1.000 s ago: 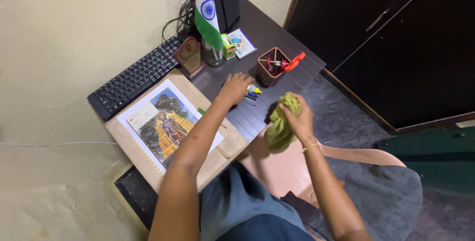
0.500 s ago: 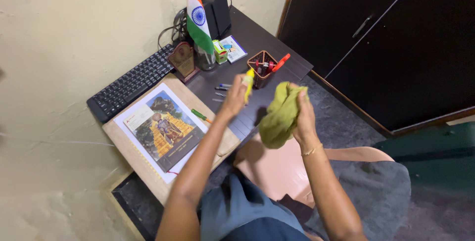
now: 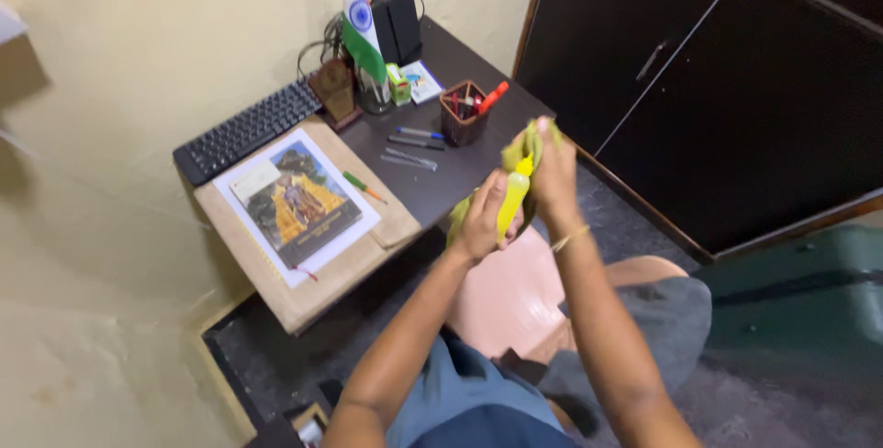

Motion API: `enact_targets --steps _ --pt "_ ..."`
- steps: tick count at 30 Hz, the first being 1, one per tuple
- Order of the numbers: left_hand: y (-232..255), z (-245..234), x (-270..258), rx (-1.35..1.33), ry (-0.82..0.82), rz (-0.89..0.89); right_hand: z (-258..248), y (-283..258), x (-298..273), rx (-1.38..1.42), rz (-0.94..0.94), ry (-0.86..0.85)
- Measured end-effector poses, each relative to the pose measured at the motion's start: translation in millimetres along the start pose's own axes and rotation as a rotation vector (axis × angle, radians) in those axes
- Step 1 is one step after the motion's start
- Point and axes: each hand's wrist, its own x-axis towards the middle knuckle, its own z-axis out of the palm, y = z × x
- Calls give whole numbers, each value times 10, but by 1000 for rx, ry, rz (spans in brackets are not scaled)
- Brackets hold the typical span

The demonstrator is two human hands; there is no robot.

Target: The person wipes a glass bottle with a cloth, inserts a small flag into it, and places it on the desk. Then, the person empties stationery from a pen holder, cleans the holder using a cloth and a screwdriver, and places the stationery items back into the holder.

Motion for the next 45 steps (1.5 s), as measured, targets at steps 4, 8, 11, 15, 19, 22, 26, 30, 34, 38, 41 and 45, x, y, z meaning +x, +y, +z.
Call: enact_targets --steps 4,8,11,15,19,22,26,30,34,38,41,45 --pt "2 244 -175 -310 -124 312 -352 -296 -312 550 136 -49" --pt "-169 548 -312 -435 37 248 -77 -446 -1242 39 -196 -112" --pt "-383 723 -484 -264 127 301 -88 -597 -1663 -439 -525 -27" --pt "-411 742 -717 -122 60 255 -357 -668 -1751 -568 -317 82" --pt "-134 837 -924 264 131 267 -564 -749 -1603 -872 -162 183" --pt "81 880 -940 291 194 299 -645 -744 -1481 -1039 -105 44" --pt "241 927 -920 722 239 684 -571 -415 -1296 61 107 100" --pt "162 799 -810 834 168 820 -521 17 -1081 168 93 352" --pt "163 473 -435 836 223 780 -488 3 -574 -124 -109 371" --pt "279 62 30 416 230 579 -401 -90 311 -36 113 305" --pt "466 -308 351 658 200 753 -335 214 542 405 148 442" --pt "474 -597 598 510 127 520 -131 753 438 825 132 399"
